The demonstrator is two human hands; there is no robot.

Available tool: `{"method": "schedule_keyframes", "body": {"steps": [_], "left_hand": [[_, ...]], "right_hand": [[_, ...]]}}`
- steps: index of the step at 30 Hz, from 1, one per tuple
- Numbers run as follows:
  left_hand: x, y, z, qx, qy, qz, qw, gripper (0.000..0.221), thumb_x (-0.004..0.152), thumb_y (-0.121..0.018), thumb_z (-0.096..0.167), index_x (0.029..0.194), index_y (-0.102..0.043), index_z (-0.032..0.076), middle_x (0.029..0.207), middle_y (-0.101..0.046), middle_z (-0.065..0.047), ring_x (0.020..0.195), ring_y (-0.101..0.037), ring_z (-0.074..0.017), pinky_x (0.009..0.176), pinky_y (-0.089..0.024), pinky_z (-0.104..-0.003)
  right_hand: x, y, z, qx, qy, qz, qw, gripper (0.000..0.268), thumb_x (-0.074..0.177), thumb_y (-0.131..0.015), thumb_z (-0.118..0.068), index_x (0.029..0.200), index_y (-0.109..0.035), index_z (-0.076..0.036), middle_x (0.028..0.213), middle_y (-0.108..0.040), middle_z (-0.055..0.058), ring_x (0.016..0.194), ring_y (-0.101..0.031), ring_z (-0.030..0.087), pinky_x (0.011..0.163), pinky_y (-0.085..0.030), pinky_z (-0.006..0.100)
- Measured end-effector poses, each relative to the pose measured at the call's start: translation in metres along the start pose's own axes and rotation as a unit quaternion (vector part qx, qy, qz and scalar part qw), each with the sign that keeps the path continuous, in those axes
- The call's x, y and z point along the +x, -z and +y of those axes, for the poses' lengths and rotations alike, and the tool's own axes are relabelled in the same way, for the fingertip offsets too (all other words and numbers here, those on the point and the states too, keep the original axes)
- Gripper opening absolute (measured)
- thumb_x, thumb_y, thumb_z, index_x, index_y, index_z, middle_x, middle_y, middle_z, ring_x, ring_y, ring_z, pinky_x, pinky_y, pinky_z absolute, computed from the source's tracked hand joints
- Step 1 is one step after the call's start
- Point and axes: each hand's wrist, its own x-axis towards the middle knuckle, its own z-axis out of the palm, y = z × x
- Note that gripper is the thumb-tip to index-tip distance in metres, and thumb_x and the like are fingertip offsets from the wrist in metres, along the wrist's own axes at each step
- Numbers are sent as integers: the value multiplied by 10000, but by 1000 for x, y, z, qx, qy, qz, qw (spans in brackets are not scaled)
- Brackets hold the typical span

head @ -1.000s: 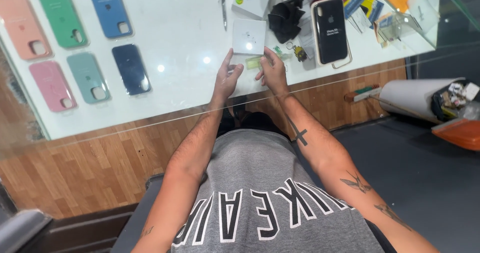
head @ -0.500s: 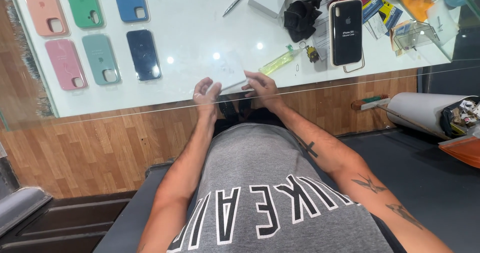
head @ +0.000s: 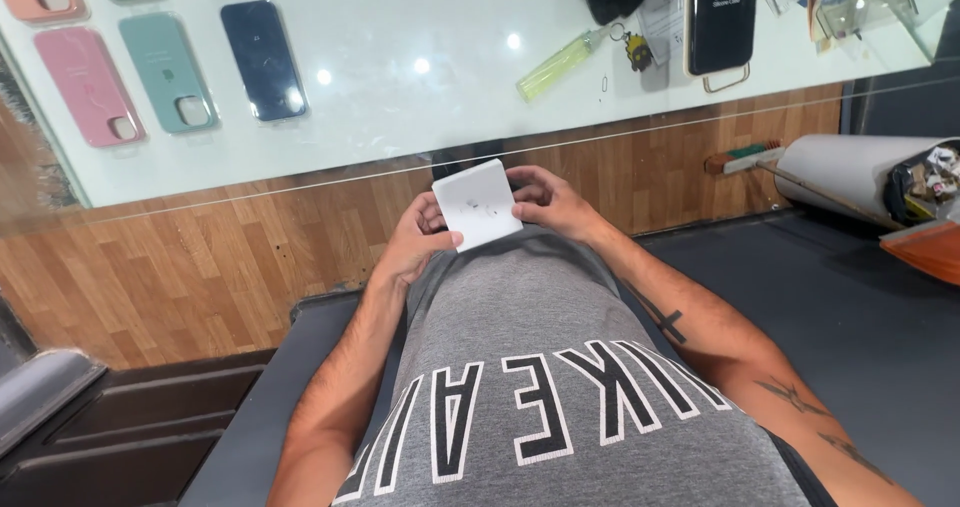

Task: The person arranges various colored phone cases on a glass display counter, picking them up, repositioning them, and placing them in rows. They also handle small white boxes, opening one to reveal a charging adapter before placing it back on the counter.

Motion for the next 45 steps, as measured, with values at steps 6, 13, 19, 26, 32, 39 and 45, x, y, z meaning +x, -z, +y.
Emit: {"method": "schedule_keyframes", "body": {"steps": [6,13,19,26,32,39,45], "left_hand": [[-9,-15,26,76,3,-101,992,741,458,-869,-17,1106,-514,41,976,-632,-134,859,-629,-203,662,-546,-304],[-8,-63,66,62,-63,-137,987,641,511,-843,-1,1058,-510,33,913,-641,-133,833,-647,-208,684,-566,-325],[4,-117,84,90,-102,-169,976,632,546,-844,47,1070,-491,38,900,-622,-97,822,-645,-195,681,-571,-291],[33,-160,57,152,-111,-169,968,614,699,-771,133,1217,-472,-5,1034,-600,-175,888,-630,-216,746,-542,-315],[45,-203,38,245,-87,-116,959,474,771,-713,171,1177,-542,-2,1012,-626,-176,864,-625,-195,737,-508,-320],[59,-230,16,367,-85,-44,925,380,806,-671,158,1145,-586,11,990,-645,-168,896,-599,-219,805,-467,-360],[44,-240,20,377,-31,70,923,291,805,-611,242,1048,-630,83,1032,-663,-66,904,-594,-116,738,-493,-242]], "right_hand": [[-39,-4,-9,29,27,8,999,619,729,-725,-253,1279,-495,-85,976,-668,125,725,-561,105,630,-479,237],[-74,-19,-56,78,112,131,982,584,775,-694,-322,1281,-503,-103,1049,-639,114,898,-583,131,801,-501,292],[-92,2,-54,106,213,201,950,585,797,-698,-226,1307,-470,-53,1046,-634,141,915,-609,160,836,-506,336],[-109,76,-35,246,267,276,890,658,732,-726,-158,1310,-440,-25,1020,-634,148,918,-627,196,819,-529,331],[-138,222,17,236,280,376,851,545,763,-719,-179,1248,-497,-65,1031,-632,60,911,-631,119,786,-547,249],[-175,377,33,190,244,464,830,374,816,-737,-169,1150,-595,-80,947,-642,47,756,-666,144,631,-589,229],[-178,468,36,161,210,479,837,488,742,-729,-296,1162,-587,-93,977,-672,44,710,-633,106,561,-573,209]]}}
